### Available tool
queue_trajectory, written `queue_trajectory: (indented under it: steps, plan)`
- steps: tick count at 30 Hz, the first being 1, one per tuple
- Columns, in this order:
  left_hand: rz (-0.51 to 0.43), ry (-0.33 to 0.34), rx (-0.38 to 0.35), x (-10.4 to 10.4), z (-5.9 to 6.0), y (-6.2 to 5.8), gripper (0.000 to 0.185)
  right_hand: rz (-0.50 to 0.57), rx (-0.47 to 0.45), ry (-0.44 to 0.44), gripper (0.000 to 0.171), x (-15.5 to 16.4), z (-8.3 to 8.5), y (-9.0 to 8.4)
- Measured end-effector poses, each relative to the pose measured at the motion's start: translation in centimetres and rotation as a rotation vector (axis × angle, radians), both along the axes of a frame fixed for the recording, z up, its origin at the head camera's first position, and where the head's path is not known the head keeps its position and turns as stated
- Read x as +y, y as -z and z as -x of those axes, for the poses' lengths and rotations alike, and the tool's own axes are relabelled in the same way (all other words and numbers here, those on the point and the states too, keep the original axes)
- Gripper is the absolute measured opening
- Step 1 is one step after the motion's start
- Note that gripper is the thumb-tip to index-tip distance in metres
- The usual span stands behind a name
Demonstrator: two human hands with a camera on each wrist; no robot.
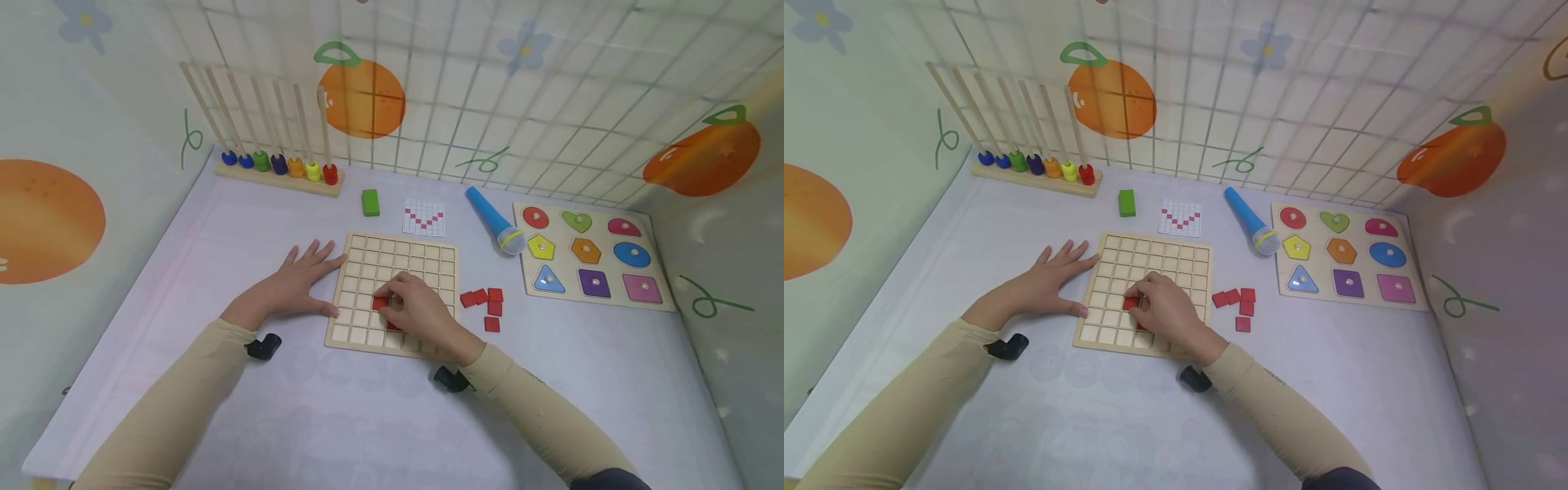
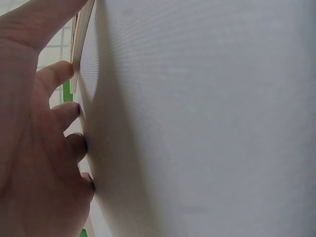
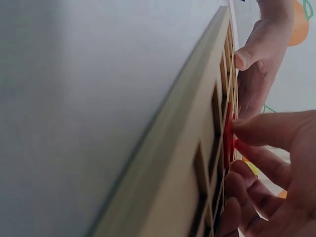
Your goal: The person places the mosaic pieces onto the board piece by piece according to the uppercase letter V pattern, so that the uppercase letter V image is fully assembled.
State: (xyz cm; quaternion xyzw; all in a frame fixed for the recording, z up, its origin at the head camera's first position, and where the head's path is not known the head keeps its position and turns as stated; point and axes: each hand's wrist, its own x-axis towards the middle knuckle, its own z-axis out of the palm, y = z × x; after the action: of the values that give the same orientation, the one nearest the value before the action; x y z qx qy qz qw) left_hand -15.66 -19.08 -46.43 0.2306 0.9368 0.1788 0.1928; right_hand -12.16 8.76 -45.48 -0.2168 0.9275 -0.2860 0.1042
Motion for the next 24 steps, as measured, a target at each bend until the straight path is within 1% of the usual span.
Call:
queue_trajectory:
  steps: [6, 13, 19, 24]
  plan:
    - [0.0, 0.002, 0.005, 0.0, 0.0, 0.0, 0.113, 0.048, -0.01, -0.007, 0.027, 0.4, -0.2, -0.1]
    - [0.0, 0.0, -0.004, 0.0, 0.0, -0.1, 0.113, 0.103, -0.017, 0.019, 0.024, 0.9, -0.5, -0.1]
    - [0.007, 0.003, -0.003, 0.0, 0.1, 0.1, 0.113, 0.159, -0.06, 0.038, 0.026, 1.8, -0.8, -0.3]
    - [0.006, 0.002, -0.003, 0.0, 0.1, 0.0, 0.114, 0.169, -0.069, 0.043, 0.028, 2.8, -1.0, -0.2]
